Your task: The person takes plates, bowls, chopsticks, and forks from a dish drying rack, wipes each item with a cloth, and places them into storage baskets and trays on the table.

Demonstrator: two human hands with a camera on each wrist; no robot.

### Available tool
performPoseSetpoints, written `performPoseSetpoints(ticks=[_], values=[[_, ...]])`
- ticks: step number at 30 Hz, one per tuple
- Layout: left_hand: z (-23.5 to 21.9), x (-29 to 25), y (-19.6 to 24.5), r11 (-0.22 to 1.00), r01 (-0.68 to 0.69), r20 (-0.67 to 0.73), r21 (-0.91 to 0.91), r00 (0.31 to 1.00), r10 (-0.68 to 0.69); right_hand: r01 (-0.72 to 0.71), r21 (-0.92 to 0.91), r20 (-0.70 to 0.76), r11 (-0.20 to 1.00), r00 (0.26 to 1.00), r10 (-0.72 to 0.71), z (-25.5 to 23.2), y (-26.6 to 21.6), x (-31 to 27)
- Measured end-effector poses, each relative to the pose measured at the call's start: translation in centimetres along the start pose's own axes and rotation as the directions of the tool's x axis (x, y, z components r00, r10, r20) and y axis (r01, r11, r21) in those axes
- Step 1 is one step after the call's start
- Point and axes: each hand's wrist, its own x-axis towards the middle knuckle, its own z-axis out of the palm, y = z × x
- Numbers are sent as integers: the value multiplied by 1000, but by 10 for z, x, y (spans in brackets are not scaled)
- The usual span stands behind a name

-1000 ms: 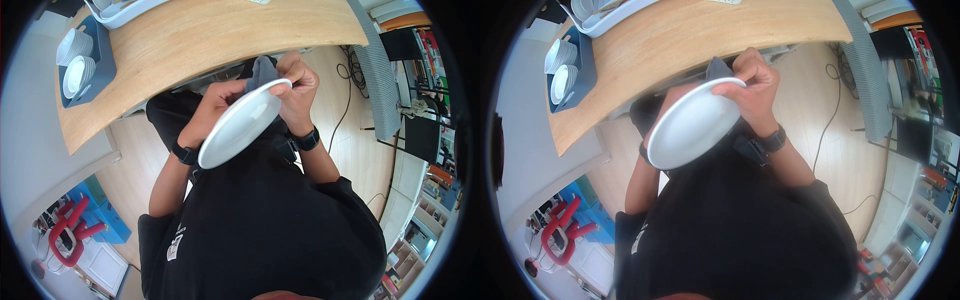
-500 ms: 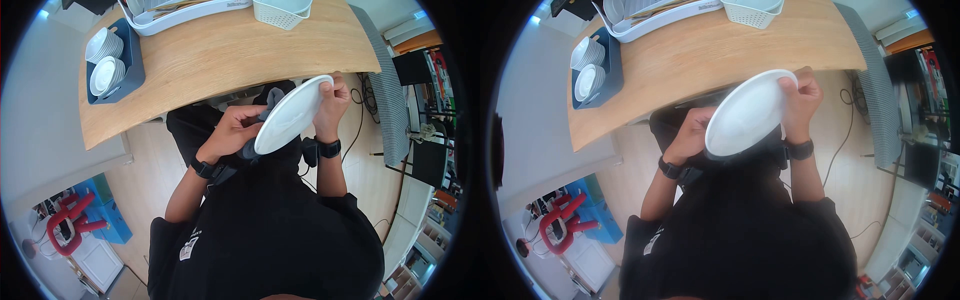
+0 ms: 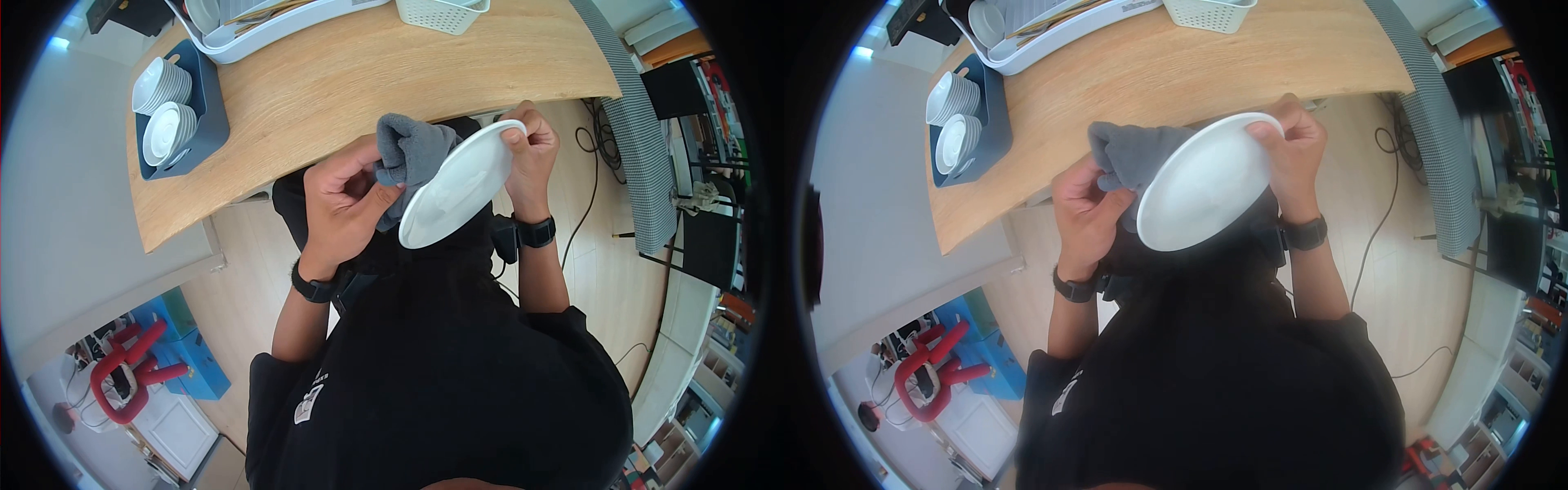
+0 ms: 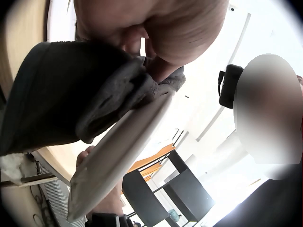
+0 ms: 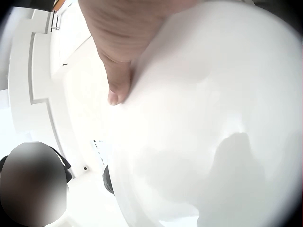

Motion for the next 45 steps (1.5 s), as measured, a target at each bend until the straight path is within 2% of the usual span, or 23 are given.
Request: performPoseSetpoints(ticks=[1, 3, 6, 11, 16, 18, 20, 23, 24, 26, 27, 28, 29, 33, 34, 36, 38, 39, 40, 41, 42, 44, 45], values=[[-1, 1, 1, 1000, -3, 22, 1, 1000, 3, -3, 1, -8, 1000, 1000, 3, 1, 0, -1], [1, 2, 3, 1000, 3, 48, 5, 999, -4, 25, 43, 147, 999, 989, -31, 5, -1, -2], [7, 1, 3, 996, 27, 66, 90, 997, -33, 57, 5, 238, 998, 970, -56, 8, -2, -5], [16, -1, 2, 994, 71, 56, 79, 996, -76, -3, 115, 228, 993, 973, -23, 9, 2, -11], [25, 4, 1, 983, 160, 147, 94, 974, -173, 94, 112, 330, 989, 936, -126, 8, -5, -11], [28, 3, -2, 968, 215, 184, 128, 954, -236, 88, 94, 295, 992, 949, -112, 11, -10, -15], [33, 2, -8, 943, 320, 140, 93, 933, -330, 77, 171, 272, 982, 954, -122, 10, -10, -17], [43, 2, -14, 918, 372, 140, 140, 910, -390, 45, 275, 163, 960, 982, -93, 12, -5, -25], [47, 3, -16, 912, 384, 148, 143, 903, -403, 16, 347, 104, 938, 993, -55, 11, -2, -29], [56, 6, -18, 897, 441, 162, 18, 884, -438, 13, 337, 94, 942, 994, -48, 7, -2, -33], [57, 6, -21, 923, 381, 206, 47, 901, -382, -22, 428, -5, 904, 1000, 26, 10, -5, -31], [60, 4, -14, 838, 435, 139, 331, 855, -499, -44, 518, -94, 854, 990, 108, 12, -6, -31], [56, -6, -15, 836, 436, 138, 334, 855, -501, -7, 500, -144, 866, 985, 91, 12, -4, -30], [30, -53, -41, 942, 188, -11, 277, 981, -193, -69, 437, -270, 897, 941, 204, 5, -3, -27], [25, -54, -45, 943, 179, -10, 280, 983, -184, -60, 402, -310, 914, 930, 197, 3, -2, -26], [33, -37, -37, 918, 307, 4, 252, 948, -318, -44, 367, -342, 929, 922, 179, -2, 1, -26], [29, -34, -36, 954, 257, 47, 158, 963, -267, -125, 287, -393, 950, 889, 236, -5, 5, -30], [31, -33, -32, 931, 345, -54, 119, 939, -341, -117, 286, -388, 951, 893, 227, -5, 6, -32], [32, -31, -29, 902, 426, -149, 68, 898, -413, -193, 296, -372, 936, 879, 299, -5, 4, -35], [32, -31, -26, 906, 418, -147, 66, 902, -406, -269, 303, -357, 914, 858, 370, -4, 3, -38], [31, -31, -24, 918, 395, -209, -10, 897, -389, -265, 299, -354, 917, 861, 364, -3, 3, -41], [29, -31, -20, 928, 361, -269, -89, 889, -371, -473, 404, -188, 783, 794, 577, -1, 2, -46], [27, -30, -17, 949, 308, -333, -66, 890, -311, -472, 398, -189, 787, 797, 574, 0, -1, -49]])
